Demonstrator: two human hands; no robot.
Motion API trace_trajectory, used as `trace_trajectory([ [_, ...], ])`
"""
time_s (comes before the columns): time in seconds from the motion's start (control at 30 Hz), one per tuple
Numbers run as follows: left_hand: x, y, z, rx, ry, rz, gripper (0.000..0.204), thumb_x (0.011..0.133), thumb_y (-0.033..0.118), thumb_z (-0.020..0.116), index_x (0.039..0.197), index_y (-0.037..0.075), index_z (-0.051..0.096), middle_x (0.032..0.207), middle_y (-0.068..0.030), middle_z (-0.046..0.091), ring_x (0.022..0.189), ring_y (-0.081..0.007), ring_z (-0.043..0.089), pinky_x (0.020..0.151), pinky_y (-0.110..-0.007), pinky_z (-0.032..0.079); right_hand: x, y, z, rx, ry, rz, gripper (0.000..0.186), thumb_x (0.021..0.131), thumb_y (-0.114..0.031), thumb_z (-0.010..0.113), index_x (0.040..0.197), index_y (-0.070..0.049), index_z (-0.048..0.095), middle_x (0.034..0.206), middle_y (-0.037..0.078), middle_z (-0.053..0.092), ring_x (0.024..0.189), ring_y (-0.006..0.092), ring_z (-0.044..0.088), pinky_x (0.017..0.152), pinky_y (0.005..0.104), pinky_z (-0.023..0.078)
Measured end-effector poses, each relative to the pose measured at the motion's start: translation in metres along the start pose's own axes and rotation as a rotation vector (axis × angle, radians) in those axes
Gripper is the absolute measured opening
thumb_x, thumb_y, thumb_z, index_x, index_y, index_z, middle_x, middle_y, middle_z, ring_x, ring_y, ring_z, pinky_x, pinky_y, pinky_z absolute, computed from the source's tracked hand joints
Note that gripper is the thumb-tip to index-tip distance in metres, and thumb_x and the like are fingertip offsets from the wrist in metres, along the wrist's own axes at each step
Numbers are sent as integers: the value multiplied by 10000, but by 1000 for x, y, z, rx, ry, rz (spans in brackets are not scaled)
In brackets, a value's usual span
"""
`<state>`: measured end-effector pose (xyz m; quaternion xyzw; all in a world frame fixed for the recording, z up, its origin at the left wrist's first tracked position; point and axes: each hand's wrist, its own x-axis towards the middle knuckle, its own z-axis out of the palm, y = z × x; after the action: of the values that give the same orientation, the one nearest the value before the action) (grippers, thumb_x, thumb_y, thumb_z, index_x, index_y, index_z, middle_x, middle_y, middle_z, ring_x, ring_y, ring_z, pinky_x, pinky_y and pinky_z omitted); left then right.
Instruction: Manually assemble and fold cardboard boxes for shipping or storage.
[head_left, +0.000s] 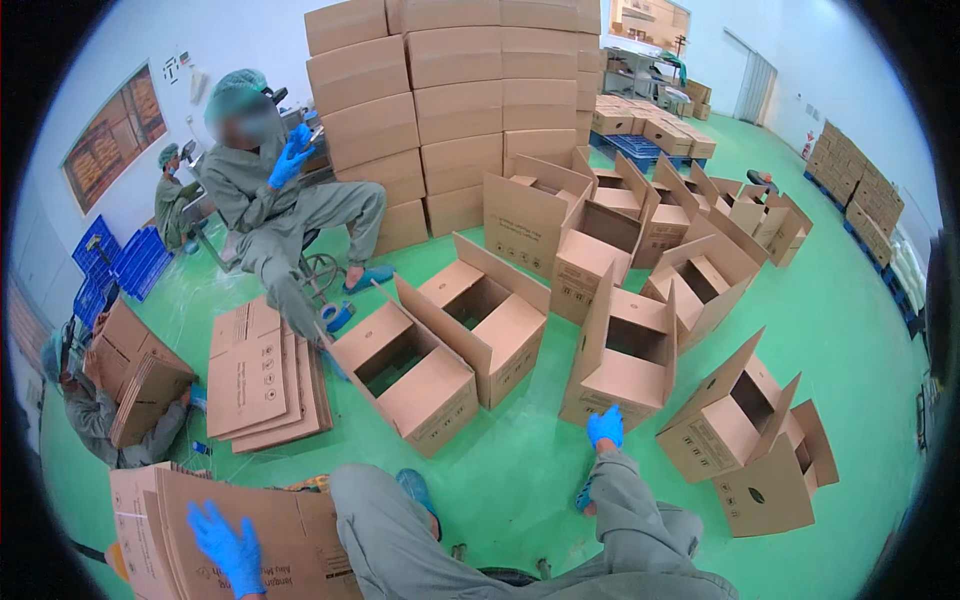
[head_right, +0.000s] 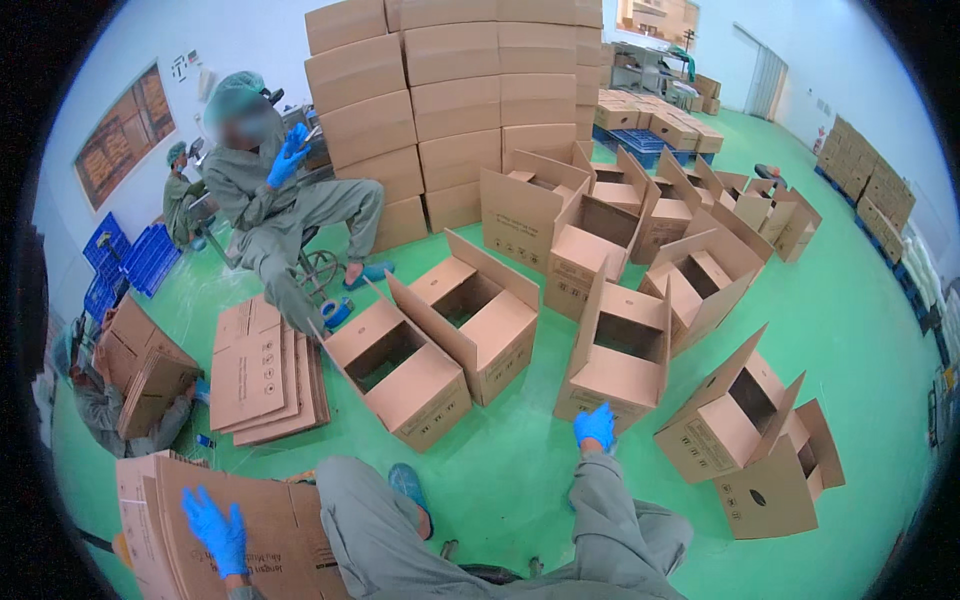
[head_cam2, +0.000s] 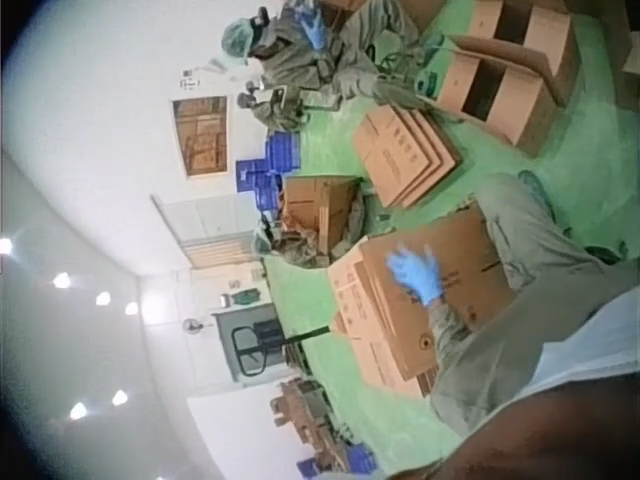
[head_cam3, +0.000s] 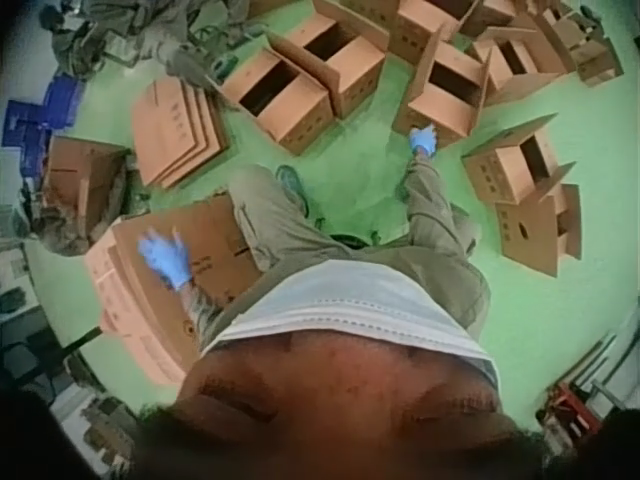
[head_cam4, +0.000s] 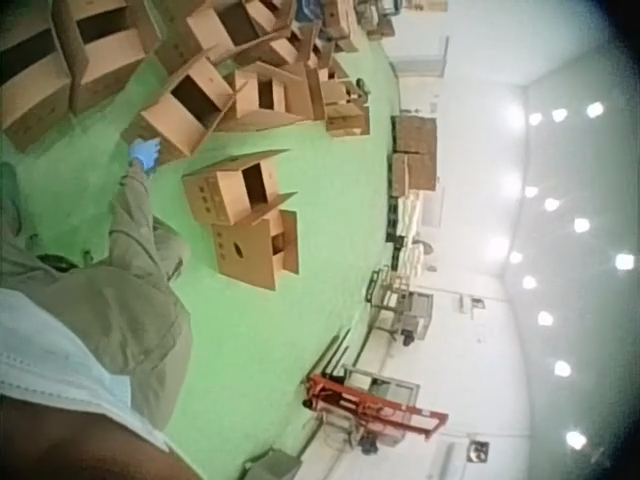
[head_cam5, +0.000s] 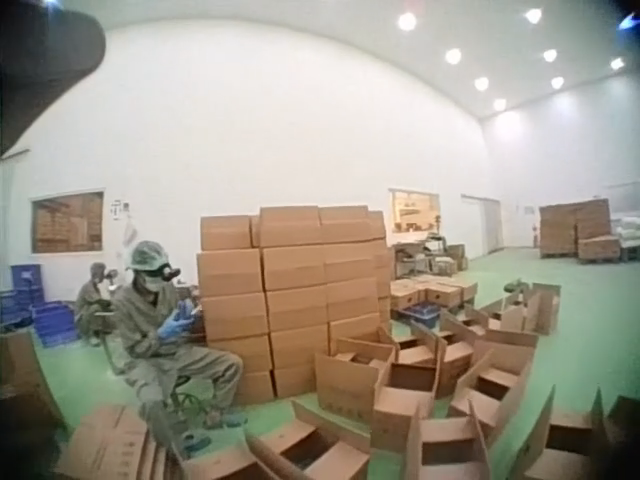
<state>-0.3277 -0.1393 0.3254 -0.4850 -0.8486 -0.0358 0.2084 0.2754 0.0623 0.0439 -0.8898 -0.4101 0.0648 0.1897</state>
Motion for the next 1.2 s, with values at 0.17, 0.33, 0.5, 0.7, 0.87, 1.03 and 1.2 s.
trace_trajectory([
  [0.17,-53,-55,15,337,-496,-162,640,746,252,645,1277,-25,421,1449,-189,207,1331,-332,218,1016,-493,277,-56,67,45,-173,-681,-171,401,795,-326,484,1003,-16,629,1065,234,594,982,398,569,846,465,455],
  [0.33,-72,-35,29,163,-518,-235,730,710,283,680,1324,25,381,1457,-169,206,1328,-322,233,997,-501,296,-170,91,59,-133,-1000,-386,463,833,-403,446,1059,-40,623,1113,189,590,1045,364,547,909,418,425],
  [0.5,-49,-63,3,435,-158,-338,718,769,308,636,1369,74,317,1485,-131,151,1342,-264,232,1025,-459,282,-212,61,33,-321,-1322,-605,479,852,-412,433,1118,-48,594,1190,164,558,1098,348,518,942,396,409],
  [0.7,-28,-82,0,521,-87,-379,648,802,344,595,1351,103,349,1463,-119,231,1307,-253,299,997,-431,322,-191,43,24,142,-893,-455,437,857,-370,433,1090,-42,603,1147,172,580,1079,346,531,934,401,412],
  [0.87,1,-100,-29,100,-81,-310,561,754,215,660,1247,34,463,1236,-154,526,1041,-264,557,841,-383,455,-183,66,25,-17,-952,-398,435,836,-351,429,1070,-33,609,1120,183,590,1052,356,544,918,412,422],
  [1.03,22,-78,-55,-617,-344,54,334,706,124,676,979,-53,601,919,-183,649,875,-293,621,761,-376,482,-185,70,35,-43,-965,-406,433,831,-350,423,1055,-33,618,1107,186,595,1045,365,544,910,420,426],
  [1.2,28,-47,-136,-408,-135,-54,350,765,150,651,1048,-39,572,1008,-168,618,893,-241,589,792,-362,460,-174,70,41,75,-891,-480,436,839,-369,418,1066,-51,613,1101,185,591,1009,384,546,887,444,427],
])
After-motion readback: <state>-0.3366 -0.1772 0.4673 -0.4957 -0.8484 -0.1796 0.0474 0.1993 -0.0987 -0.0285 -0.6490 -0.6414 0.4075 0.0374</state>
